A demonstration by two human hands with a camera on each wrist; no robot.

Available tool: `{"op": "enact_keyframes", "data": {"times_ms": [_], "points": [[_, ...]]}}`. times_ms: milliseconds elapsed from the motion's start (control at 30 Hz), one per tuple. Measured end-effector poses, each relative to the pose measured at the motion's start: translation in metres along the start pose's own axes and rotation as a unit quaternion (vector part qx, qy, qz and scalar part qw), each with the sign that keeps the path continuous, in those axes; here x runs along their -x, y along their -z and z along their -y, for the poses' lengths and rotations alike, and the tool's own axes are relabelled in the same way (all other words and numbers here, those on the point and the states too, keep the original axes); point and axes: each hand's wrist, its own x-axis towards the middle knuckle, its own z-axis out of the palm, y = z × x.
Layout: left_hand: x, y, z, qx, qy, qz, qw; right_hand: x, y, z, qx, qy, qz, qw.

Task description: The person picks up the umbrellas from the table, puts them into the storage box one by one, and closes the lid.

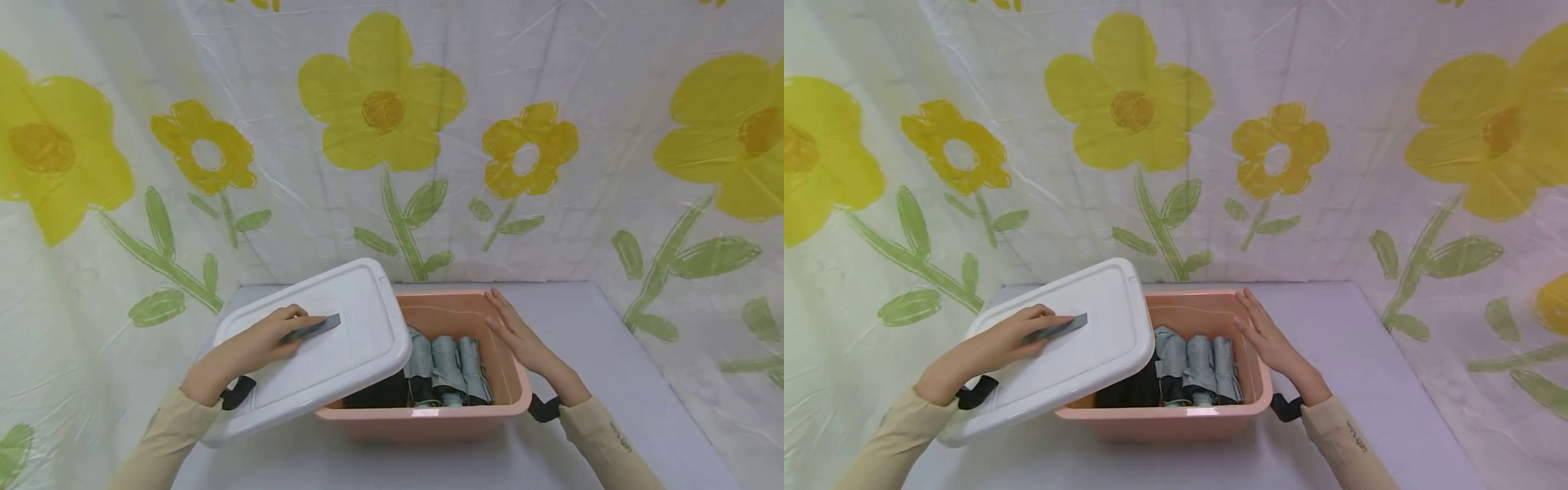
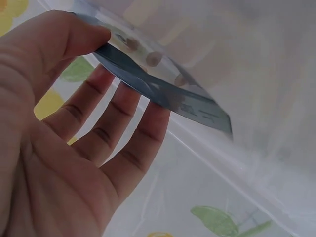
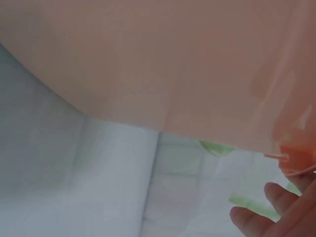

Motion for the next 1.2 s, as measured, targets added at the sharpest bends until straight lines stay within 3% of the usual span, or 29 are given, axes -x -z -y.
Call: {"op": "enact_keyframes", "data": {"times_ms": [200, 433, 1200], "points": [[-0.01, -0.001, -0.006, 0.001, -0.014, 0.012, 0.9998, -0.003, -0.002, -0.013, 0.013, 0.0, -0.005, 1.0], [-0.02, -0.002, -0.014, 0.008, -0.01, 0.05, 0.9987, -0.002, -0.002, -0.014, 0.007, 0.001, -0.005, 1.0], [-0.057, -0.015, -0.038, 0.004, -0.053, 0.079, 0.9955, -0.004, -0.005, -0.021, 0.013, -0.004, -0.011, 1.0]]}}
